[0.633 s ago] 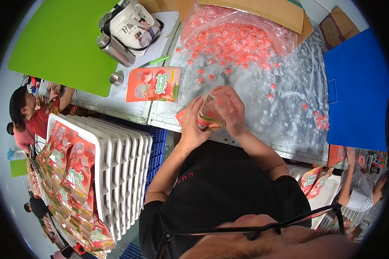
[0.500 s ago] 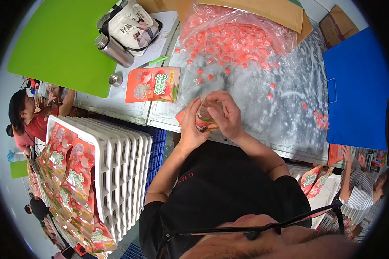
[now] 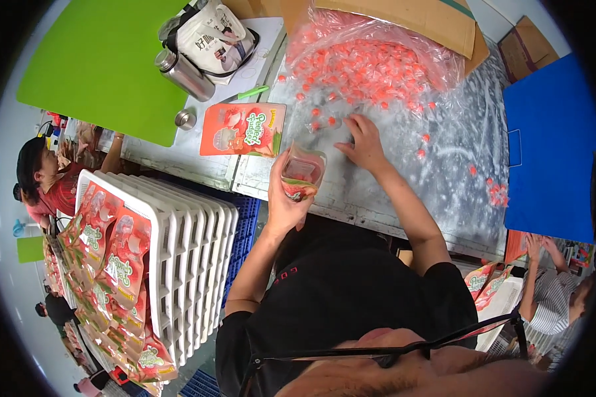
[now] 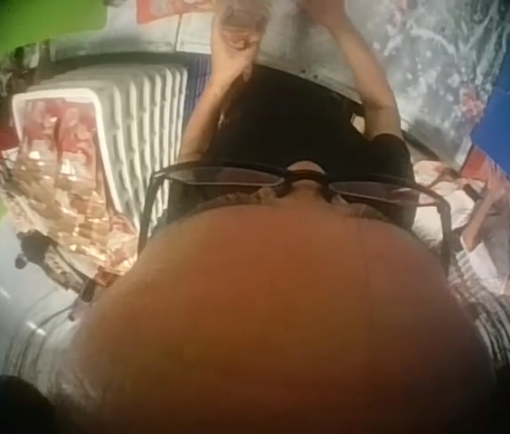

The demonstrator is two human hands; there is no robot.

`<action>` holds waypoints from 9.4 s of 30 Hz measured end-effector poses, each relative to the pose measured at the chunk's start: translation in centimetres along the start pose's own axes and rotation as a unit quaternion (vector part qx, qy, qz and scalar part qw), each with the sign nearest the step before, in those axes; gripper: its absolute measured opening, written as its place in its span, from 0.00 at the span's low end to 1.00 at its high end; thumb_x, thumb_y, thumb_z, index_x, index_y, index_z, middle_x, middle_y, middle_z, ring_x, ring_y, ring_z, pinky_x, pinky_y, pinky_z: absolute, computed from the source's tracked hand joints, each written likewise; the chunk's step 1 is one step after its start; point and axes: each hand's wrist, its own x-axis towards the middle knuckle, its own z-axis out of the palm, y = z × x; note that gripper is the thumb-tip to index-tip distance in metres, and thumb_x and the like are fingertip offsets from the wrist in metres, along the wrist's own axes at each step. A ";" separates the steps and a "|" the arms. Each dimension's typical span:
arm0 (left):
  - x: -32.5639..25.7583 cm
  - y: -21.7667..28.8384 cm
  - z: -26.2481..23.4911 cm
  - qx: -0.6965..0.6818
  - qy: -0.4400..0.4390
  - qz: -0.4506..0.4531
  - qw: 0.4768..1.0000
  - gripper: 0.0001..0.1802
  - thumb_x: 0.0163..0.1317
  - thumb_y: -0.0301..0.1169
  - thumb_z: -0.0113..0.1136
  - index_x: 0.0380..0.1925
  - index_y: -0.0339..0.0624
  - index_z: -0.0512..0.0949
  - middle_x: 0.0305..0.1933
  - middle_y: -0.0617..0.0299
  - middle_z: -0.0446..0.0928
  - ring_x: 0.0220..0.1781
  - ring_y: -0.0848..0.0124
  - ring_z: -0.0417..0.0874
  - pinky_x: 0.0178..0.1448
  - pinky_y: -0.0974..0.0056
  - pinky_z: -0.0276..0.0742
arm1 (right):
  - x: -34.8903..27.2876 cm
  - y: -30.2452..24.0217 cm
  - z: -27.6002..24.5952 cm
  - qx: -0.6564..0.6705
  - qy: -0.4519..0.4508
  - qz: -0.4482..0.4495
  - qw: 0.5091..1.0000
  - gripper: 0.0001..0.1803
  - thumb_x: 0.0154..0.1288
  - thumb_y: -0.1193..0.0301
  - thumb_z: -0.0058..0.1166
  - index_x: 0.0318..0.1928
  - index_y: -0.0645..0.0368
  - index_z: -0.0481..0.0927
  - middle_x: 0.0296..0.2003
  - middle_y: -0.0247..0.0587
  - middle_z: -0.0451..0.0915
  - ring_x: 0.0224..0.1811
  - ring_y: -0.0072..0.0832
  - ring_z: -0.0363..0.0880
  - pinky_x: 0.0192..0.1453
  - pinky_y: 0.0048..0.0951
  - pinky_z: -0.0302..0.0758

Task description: Filling plastic bags with small pink snack items and stacking the finished bags onto white trays.

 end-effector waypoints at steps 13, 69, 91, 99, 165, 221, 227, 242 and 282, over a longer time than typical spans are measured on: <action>0.1 1.0 -0.1 -0.026 0.018 -0.050 0.998 0.49 0.45 0.14 0.65 0.71 0.36 0.56 0.63 0.48 0.68 0.59 0.65 0.74 0.59 0.64 0.75 | 3.8 -2.3 3.5 0.015 -0.062 -0.060 0.996 0.22 0.62 0.59 0.61 0.56 0.46 0.79 0.61 0.34 0.72 0.63 0.42 0.67 0.66 0.52 0.62; 1.4 0.1 4.7 -0.044 -0.009 0.111 0.993 0.59 0.38 0.29 0.83 0.71 0.40 0.56 0.72 0.42 0.59 0.72 0.44 0.64 0.73 0.49 0.63 | 6.4 -15.3 -14.6 0.284 0.001 -0.065 0.957 0.18 0.64 0.61 0.59 0.46 0.64 0.79 0.40 0.47 0.78 0.40 0.41 0.80 0.44 0.37 0.78; 4.9 -1.3 -2.0 -0.136 -0.266 -0.024 0.954 0.68 0.30 0.30 0.86 0.75 0.43 0.56 0.76 0.54 0.62 0.75 0.64 0.65 0.73 0.56 0.66 | 4.6 -15.3 -15.7 -0.002 -0.218 -0.273 0.937 0.09 0.48 0.75 0.62 0.33 0.56 0.80 0.39 0.33 0.79 0.46 0.31 0.78 0.47 0.33 0.70; 4.3 -0.8 0.6 -0.163 -0.240 -0.068 0.954 0.51 0.36 0.24 0.82 0.66 0.36 0.70 0.67 0.52 0.74 0.65 0.68 0.76 0.69 0.60 0.71 | 7.0 -16.0 -15.6 -0.089 -0.484 -0.235 0.838 0.02 0.48 0.76 0.57 0.22 0.60 0.82 0.19 0.46 0.80 0.27 0.44 0.81 0.34 0.42 0.78; 1.0 -3.7 1.2 -0.391 -0.008 -0.247 0.887 0.09 0.70 0.28 0.59 0.43 0.34 0.83 0.40 0.58 0.85 0.39 0.73 0.85 0.44 0.66 0.83 | -3.8 -9.8 -2.8 0.654 0.010 0.320 0.685 0.09 0.71 0.72 0.58 0.47 0.64 0.83 0.40 0.30 0.83 0.40 0.15 0.77 0.47 0.21 0.74; -2.4 9.3 -29.1 0.649 0.580 -0.087 0.485 0.42 0.58 0.26 0.61 0.73 0.32 0.56 0.76 0.31 0.50 0.80 0.39 0.45 0.78 0.33 0.39 | -0.6 -5.0 0.5 0.636 -0.114 0.383 0.660 0.12 0.75 0.66 0.51 0.51 0.59 0.80 0.38 0.33 0.80 0.36 0.20 0.77 0.43 0.25 0.78; 5.2 9.5 -27.9 0.780 0.007 -0.447 0.438 0.35 0.66 0.48 0.47 0.67 0.34 0.69 0.78 0.37 0.53 0.78 0.31 0.45 0.72 0.21 0.28 | -0.9 -4.4 2.4 0.620 -0.128 0.367 0.681 0.11 0.74 0.67 0.52 0.48 0.59 0.81 0.36 0.33 0.81 0.34 0.20 0.77 0.39 0.23 0.78; 0.4 2.8 -38.5 0.723 0.070 -0.484 0.488 0.36 0.70 0.49 0.38 0.77 0.51 0.54 0.83 0.52 0.42 0.83 0.49 0.42 0.70 0.18 0.36 | 9.8 -35.6 -4.1 0.375 -0.108 -0.435 0.811 0.28 0.61 0.72 0.61 0.62 0.58 0.74 0.64 0.45 0.72 0.68 0.45 0.68 0.70 0.46 0.64; 1.3 -2.1 -50.4 0.753 0.136 -0.502 0.402 0.31 0.70 0.44 0.40 0.71 0.48 0.65 0.79 0.54 0.57 0.81 0.52 0.50 0.77 0.29 0.35 | 9.5 -39.5 0.7 0.324 -0.152 -0.451 0.817 0.37 0.50 0.75 0.66 0.63 0.52 0.70 0.59 0.38 0.70 0.68 0.38 0.65 0.62 0.43 0.67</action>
